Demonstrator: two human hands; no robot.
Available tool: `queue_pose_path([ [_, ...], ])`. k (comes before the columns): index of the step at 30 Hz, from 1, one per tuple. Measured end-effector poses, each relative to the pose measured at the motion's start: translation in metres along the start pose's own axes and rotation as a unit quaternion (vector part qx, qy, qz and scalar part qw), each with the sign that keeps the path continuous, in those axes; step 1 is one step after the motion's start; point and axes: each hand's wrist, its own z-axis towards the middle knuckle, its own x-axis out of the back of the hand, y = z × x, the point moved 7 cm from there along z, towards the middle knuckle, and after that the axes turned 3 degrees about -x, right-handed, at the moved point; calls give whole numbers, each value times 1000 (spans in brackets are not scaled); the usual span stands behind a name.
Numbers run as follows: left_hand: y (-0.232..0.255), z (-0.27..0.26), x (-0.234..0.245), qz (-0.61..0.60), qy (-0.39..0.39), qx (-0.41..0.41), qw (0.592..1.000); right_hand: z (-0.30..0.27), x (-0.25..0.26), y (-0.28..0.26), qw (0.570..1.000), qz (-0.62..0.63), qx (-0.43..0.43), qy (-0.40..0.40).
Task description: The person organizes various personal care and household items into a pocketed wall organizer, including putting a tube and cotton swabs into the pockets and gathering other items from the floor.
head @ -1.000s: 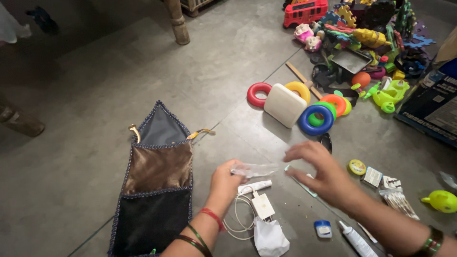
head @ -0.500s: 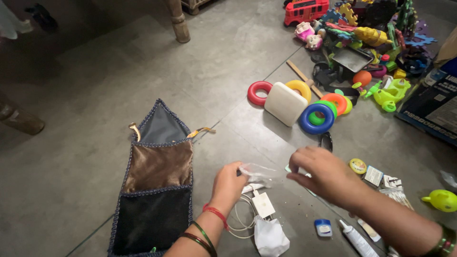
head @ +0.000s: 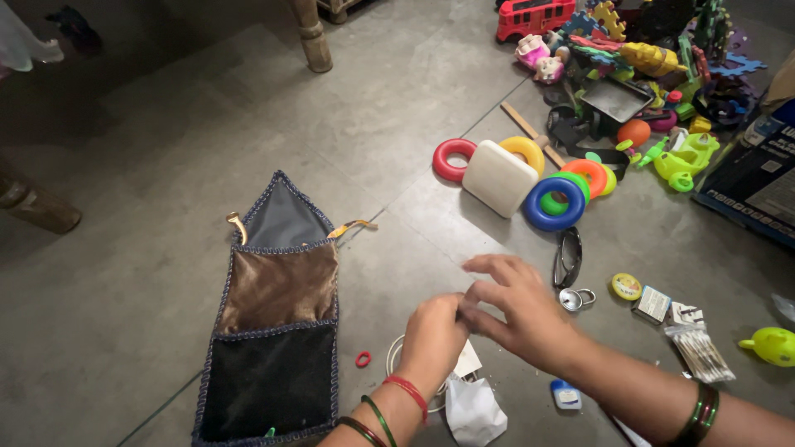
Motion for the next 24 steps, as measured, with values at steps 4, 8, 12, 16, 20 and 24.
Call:
queue_pose_path([
  [4,-24,6,-5,-10,2,38,999,-13,-8,5,982,185,-4,-26],
  [8,-44,13,-2,-113,-32,38,992,-15,-13,24,985,165,-49,-16],
  [12,-54,15,-12,-278,-74,59,956,-26,-37,77,930,247,-227,-153],
  [16,-56,10,-15,-315,-91,40,944,-47,-50,87,840,357,-298,-278],
  [20,-63,5,-24,-354,-92,101,925,-51,-59,70,846,391,-257,-255],
  [24,-63,7,-30,-384,-74,126,911,-49,-68,73,871,378,-275,-150],
])
